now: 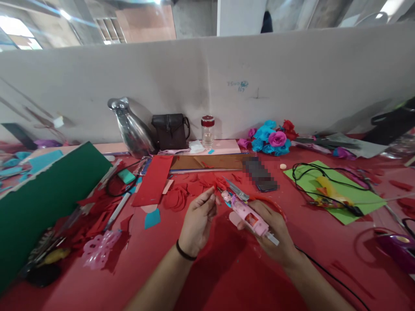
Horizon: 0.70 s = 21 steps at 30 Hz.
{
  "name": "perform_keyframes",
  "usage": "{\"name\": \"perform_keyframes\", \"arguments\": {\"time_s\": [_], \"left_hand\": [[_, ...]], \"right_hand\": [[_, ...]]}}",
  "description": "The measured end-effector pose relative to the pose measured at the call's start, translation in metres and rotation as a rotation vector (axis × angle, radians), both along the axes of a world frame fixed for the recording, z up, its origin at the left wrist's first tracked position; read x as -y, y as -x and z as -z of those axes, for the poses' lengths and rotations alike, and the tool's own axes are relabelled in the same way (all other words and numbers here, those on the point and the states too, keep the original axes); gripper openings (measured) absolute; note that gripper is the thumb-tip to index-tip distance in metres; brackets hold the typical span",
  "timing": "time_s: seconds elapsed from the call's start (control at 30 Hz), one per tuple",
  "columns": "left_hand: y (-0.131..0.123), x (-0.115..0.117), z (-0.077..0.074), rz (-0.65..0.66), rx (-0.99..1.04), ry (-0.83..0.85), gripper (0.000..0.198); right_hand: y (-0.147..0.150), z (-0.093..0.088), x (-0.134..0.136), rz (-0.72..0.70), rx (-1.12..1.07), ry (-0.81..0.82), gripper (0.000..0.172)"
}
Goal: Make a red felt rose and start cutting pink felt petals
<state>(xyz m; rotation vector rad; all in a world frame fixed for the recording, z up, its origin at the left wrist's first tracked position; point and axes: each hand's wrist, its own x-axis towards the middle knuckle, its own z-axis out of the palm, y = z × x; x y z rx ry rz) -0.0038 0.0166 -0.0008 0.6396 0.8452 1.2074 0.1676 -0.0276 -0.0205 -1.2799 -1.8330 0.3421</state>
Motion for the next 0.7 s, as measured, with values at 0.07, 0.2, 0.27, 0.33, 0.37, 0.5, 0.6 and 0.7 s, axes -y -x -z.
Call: {"name": "perform_keyframes", "arguments": {"time_s": [0.07,0.2,0.27,0.33,0.37,0.5,0.6,0.7], "left_hand": [[0.0006,-0.0004,0.0002,-0.001,-0.003,0.006,0.031],[0.0022,-0.0016,0.0011,-0.017,-0.001,0.052,0.027],[0.0031,-0.0021,0.0011,-0.031,0.002,0.070,0.025],[0.0037,-0.0023,0.0008,-0.030,0.002,0.070,0.025],[0.0038,-0.0022,0.0005,-0.022,0.000,0.064,0.025],[0.0028,-0.0015,0.0004,0.008,-0.005,0.041,0.026],[0.0021,-0.0012,0.0013,0.009,-0.011,0.037,0.027],[0.0022,-0.0015,0.0019,0.001,-0.008,0.047,0.028]], "right_hand": [[-0.0007,-0.0004,-0.0004,-0.011,-0.005,0.005,0.018],[-0.0009,-0.0049,-0.0007,-0.029,0.029,-0.017,0.022],[-0.0004,-0.0070,-0.0004,-0.030,0.038,-0.040,0.023],[0.0002,-0.0078,-0.0001,-0.026,0.029,-0.055,0.023],[0.0005,-0.0078,0.0000,-0.025,0.020,-0.059,0.023],[0.0006,-0.0063,-0.0004,-0.031,0.005,-0.067,0.022],[-0.0004,-0.0059,-0.0014,-0.020,0.032,-0.080,0.022],[-0.0012,-0.0063,-0.0020,-0.028,0.082,-0.077,0.022]]}}
